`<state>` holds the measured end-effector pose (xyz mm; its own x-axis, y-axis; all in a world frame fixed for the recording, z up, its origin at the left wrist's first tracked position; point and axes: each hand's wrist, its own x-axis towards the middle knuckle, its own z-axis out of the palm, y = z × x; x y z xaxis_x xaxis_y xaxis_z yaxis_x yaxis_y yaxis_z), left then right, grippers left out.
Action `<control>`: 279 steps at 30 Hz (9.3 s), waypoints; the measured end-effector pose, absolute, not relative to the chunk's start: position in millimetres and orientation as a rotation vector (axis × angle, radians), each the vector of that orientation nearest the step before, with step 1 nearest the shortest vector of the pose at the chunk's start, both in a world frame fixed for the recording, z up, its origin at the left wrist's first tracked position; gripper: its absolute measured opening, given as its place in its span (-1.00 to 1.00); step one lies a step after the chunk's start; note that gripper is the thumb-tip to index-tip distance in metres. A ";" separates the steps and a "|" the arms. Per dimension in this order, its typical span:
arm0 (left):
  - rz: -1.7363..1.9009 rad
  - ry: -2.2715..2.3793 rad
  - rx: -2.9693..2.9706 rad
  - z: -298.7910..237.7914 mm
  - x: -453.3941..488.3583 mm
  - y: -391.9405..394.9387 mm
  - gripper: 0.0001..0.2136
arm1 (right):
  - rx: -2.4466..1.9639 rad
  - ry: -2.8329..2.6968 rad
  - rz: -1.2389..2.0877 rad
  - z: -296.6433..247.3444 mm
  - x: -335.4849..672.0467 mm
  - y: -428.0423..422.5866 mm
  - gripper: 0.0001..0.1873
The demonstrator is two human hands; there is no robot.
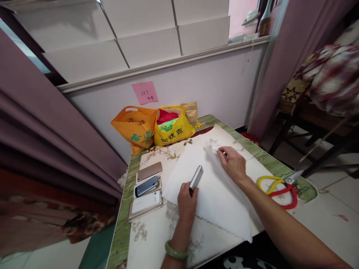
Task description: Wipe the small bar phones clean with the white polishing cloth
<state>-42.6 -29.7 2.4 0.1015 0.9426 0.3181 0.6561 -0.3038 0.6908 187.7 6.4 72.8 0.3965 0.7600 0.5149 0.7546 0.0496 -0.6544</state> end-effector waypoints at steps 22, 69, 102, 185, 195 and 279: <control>1.019 1.569 2.007 2.0 -43.4 -30.0 -0.82 | -1.573 -1.609 0.712 8.5 143.5 2.0 -0.61; 1.034 1.573 2.046 -2.0 -43.4 -29.5 -0.82 | -1.452 -1.645 0.326 -23.4 144.8 10.2 -0.64; 1.045 1.554 2.039 1.1 -42.1 -30.4 -0.86 | -1.364 -1.998 -0.197 8.1 119.0 -30.6 -0.39; 1.100 1.466 1.585 7.9 -43.6 -33.8 -0.49 | -1.376 -2.072 0.018 2.7 124.6 -19.9 -0.54; 1.084 1.579 1.645 6.8 -43.6 -33.1 -0.51 | -1.125 -2.295 0.051 11.9 121.9 -28.5 -0.42; 1.059 1.581 1.700 3.7 -45.3 -33.8 -0.53 | -1.207 -2.116 -0.083 -0.4 118.6 -29.5 -0.55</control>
<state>-45.3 -33.8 3.7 -0.0186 0.9866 0.1619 0.5252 -0.1281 0.8413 118.6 -29.5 -0.4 -0.3303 0.7355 0.5916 0.7797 0.5659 -0.2682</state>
